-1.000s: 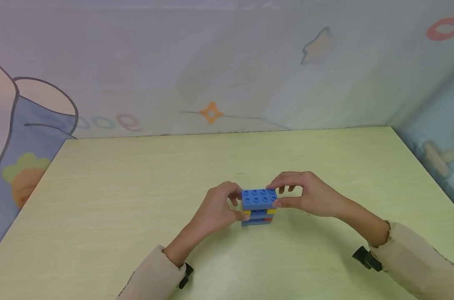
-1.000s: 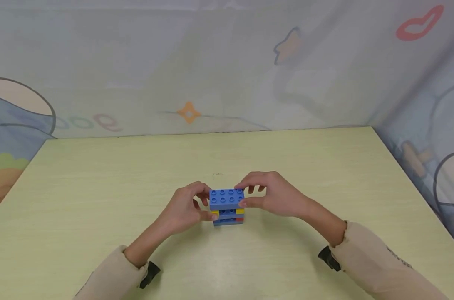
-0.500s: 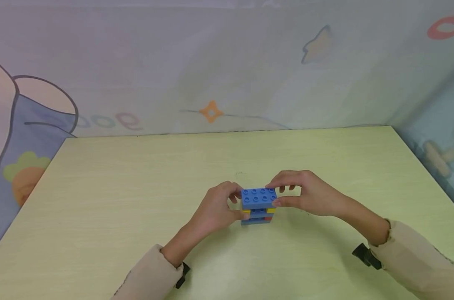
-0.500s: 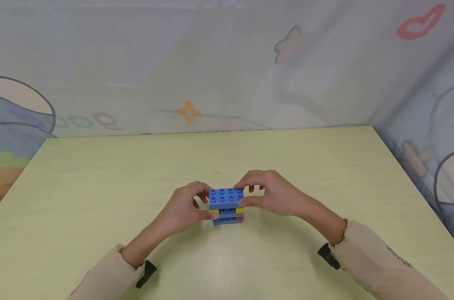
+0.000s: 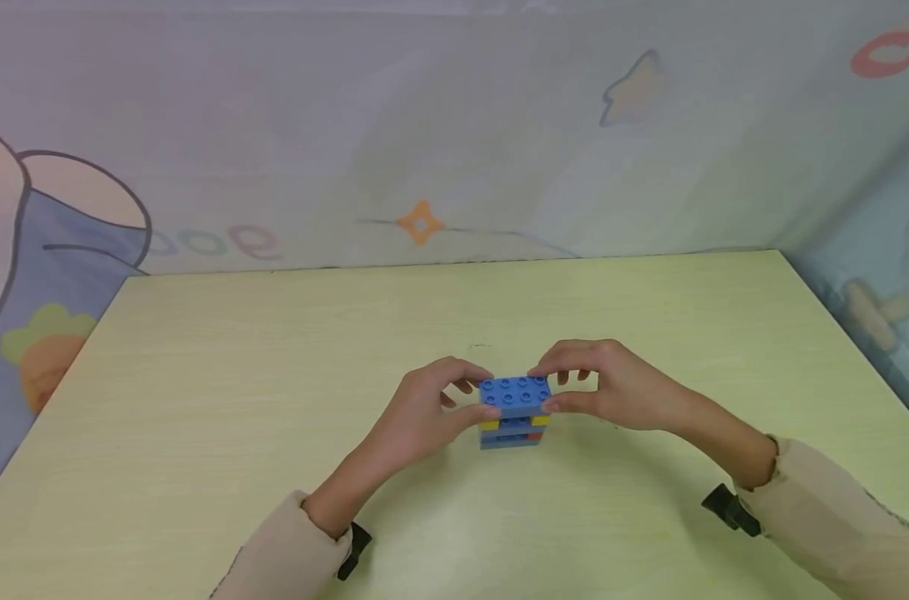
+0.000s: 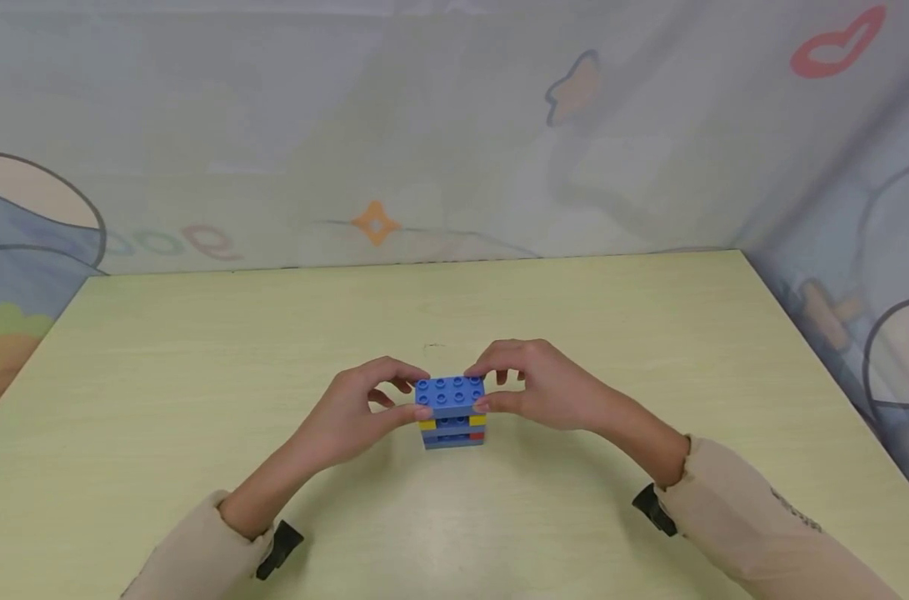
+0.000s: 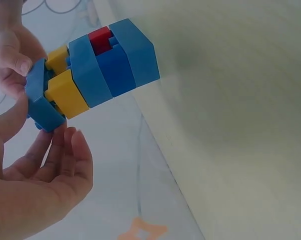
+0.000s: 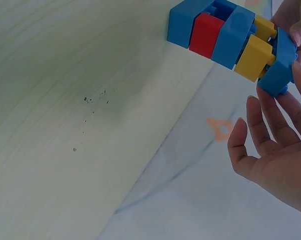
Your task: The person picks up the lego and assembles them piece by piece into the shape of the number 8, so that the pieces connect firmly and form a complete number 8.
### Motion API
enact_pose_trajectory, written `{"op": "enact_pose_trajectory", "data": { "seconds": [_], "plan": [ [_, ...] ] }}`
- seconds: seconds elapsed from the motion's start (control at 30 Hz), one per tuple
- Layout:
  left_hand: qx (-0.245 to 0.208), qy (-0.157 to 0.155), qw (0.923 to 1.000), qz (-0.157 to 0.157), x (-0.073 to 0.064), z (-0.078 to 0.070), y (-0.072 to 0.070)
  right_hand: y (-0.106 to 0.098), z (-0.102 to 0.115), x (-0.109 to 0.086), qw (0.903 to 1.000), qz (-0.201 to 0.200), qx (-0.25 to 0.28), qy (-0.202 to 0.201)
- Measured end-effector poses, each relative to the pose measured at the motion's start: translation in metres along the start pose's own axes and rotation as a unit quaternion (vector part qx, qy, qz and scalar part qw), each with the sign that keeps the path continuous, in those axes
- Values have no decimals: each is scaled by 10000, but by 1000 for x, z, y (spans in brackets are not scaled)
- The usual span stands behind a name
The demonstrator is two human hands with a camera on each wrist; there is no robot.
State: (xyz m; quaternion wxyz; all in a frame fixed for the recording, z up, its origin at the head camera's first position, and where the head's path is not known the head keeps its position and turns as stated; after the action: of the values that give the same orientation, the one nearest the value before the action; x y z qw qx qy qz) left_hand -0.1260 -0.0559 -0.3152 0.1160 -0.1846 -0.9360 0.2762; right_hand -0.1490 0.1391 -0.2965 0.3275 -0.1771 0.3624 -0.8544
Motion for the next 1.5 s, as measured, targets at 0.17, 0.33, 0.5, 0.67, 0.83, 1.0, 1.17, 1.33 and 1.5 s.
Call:
{"op": "enact_pose_trajectory", "data": {
  "seconds": [0.17,0.33,0.5,0.67,0.83,1.0,1.17,1.33,1.5],
  "plan": [
    [-31,-61,10000,-39,0,0,0,1,-1,-1,9999,-51,78,44],
    [-62,-121,9999,-65,0,0,1,3,-3,-3,9997,-206,84,-62],
    [-75,-58,9999,-80,0,-1,1,6,-3,-4,9986,-397,134,-316],
    [-115,-28,9999,-83,0,0,2,9,-5,-7,9963,-598,91,-615],
    [-127,-60,9999,-88,0,0,3,10,-8,-9,9951,-686,169,-698],
    [-112,-37,9999,-76,0,0,4,11,-12,-11,9950,-768,196,-610],
    [-133,-14,9999,-105,0,1,4,13,-13,-13,9929,-897,244,-735],
    [-140,27,9998,-133,-1,2,5,16,-12,-15,9871,-1126,-2,-1139],
    [-86,155,9997,-186,-3,3,6,18,-7,-17,9769,-1424,-515,-1510]
  ]
}}
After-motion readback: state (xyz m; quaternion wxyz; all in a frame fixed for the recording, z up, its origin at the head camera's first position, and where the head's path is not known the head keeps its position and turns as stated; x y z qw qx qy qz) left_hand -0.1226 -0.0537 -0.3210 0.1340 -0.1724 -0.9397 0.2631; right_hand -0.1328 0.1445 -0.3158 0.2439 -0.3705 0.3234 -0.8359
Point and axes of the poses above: each hand's wrist, its own x-axis towards the middle knuckle, its own y-axis out of the palm, z = x × y, the point moved 4 cm from there along x, towards the middle knuckle, and after that the axes turned 2 degrees about y, right-handed, at the moved point
